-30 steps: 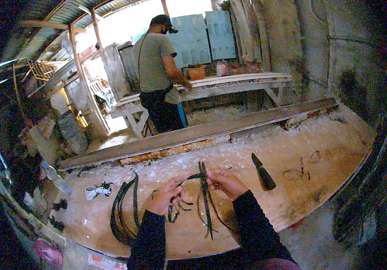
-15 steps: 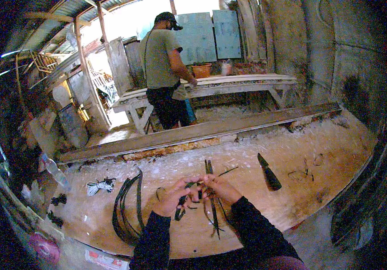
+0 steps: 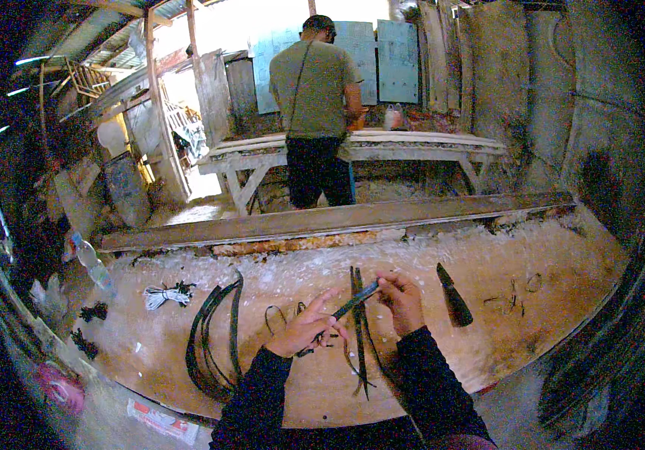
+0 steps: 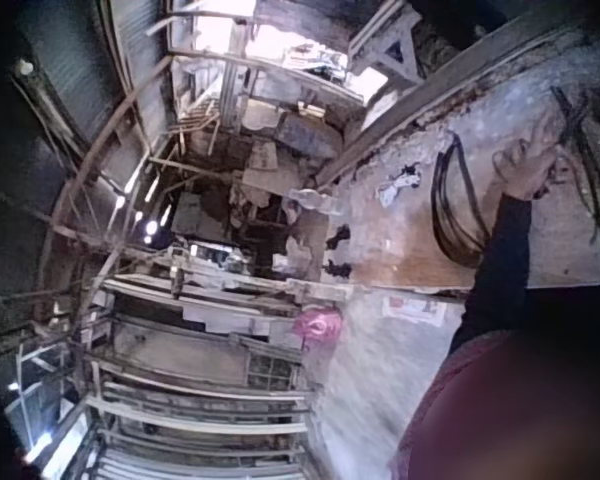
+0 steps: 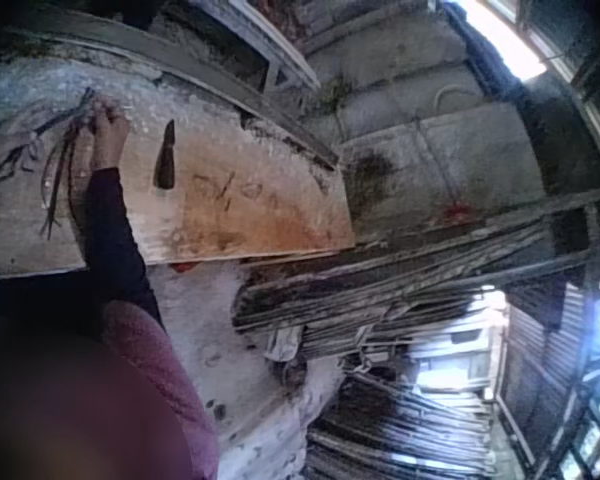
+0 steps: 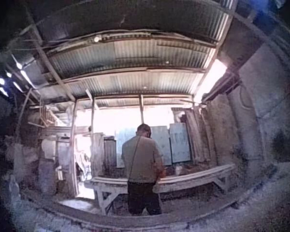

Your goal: The person repeatedly splits thin black rubber strips into finer strands by hand on a wooden workbench. The hands pull apart the strips and separate them into multiple smaller pieces, accumulating a pile of split rubber on the table.

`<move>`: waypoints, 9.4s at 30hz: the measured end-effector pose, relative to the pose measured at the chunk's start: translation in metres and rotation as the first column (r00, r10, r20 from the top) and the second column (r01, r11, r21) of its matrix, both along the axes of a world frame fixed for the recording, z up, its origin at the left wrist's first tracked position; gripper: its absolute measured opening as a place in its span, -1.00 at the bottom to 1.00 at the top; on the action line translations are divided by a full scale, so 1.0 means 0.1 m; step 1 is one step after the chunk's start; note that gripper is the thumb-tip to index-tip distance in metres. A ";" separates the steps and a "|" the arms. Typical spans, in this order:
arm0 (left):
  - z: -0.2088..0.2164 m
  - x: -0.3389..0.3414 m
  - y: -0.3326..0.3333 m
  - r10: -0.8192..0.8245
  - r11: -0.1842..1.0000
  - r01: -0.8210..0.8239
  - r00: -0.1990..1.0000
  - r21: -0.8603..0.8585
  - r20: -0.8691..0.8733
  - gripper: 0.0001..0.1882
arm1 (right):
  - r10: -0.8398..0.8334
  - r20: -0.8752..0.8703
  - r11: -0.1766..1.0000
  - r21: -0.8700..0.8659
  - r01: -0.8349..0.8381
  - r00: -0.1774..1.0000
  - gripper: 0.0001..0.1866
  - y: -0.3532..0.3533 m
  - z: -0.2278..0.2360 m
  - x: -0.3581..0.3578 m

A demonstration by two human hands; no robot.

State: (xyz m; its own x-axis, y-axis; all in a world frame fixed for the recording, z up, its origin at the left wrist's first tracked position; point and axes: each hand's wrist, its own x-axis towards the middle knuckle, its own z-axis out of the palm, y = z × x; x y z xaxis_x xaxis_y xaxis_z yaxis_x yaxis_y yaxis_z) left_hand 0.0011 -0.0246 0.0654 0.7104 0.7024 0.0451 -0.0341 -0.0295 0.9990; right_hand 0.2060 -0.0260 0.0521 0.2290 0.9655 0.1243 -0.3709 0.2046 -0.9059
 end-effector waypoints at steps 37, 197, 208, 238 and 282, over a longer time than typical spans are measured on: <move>-0.07 -0.54 0.26 0.856 0.388 -0.470 0.502 0.793 -0.122 -0.85 | -0.303 -0.245 0.941 0.078 0.330 0.921 -0.89 0.10 0.05 0.47; -0.33 0.22 0.03 0.449 0.863 -0.498 0.831 0.082 0.328 -0.89 | 0.602 -0.205 0.757 -0.159 -0.633 0.772 -0.88 -0.16 -0.04 -0.36; -0.39 0.17 0.07 0.430 0.885 -0.461 0.859 0.056 0.277 -0.82 | 0.533 -0.224 0.804 -0.165 -0.571 0.816 -0.90 -0.12 -0.08 -0.34; -0.21 0.12 0.02 0.280 0.959 -0.230 0.868 -0.169 0.409 -0.88 | 0.605 -0.382 0.767 0.041 -0.641 0.699 -0.90 -0.19 -0.03 -0.37; -0.32 0.15 0.05 0.382 0.922 -0.382 0.871 -0.066 0.309 -0.88 | 0.493 -0.286 0.856 -0.005 -0.516 0.821 -0.92 -0.21 -0.04 -0.48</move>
State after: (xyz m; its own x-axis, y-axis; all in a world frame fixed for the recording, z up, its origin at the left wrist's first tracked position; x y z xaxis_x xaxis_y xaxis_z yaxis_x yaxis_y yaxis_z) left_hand 0.0158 -0.0192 0.0334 0.3367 0.9165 0.2161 -0.3279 -0.1010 0.9393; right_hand 0.1580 -0.0474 0.0485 -0.2802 0.9587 0.0486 -0.6298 -0.1454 -0.7630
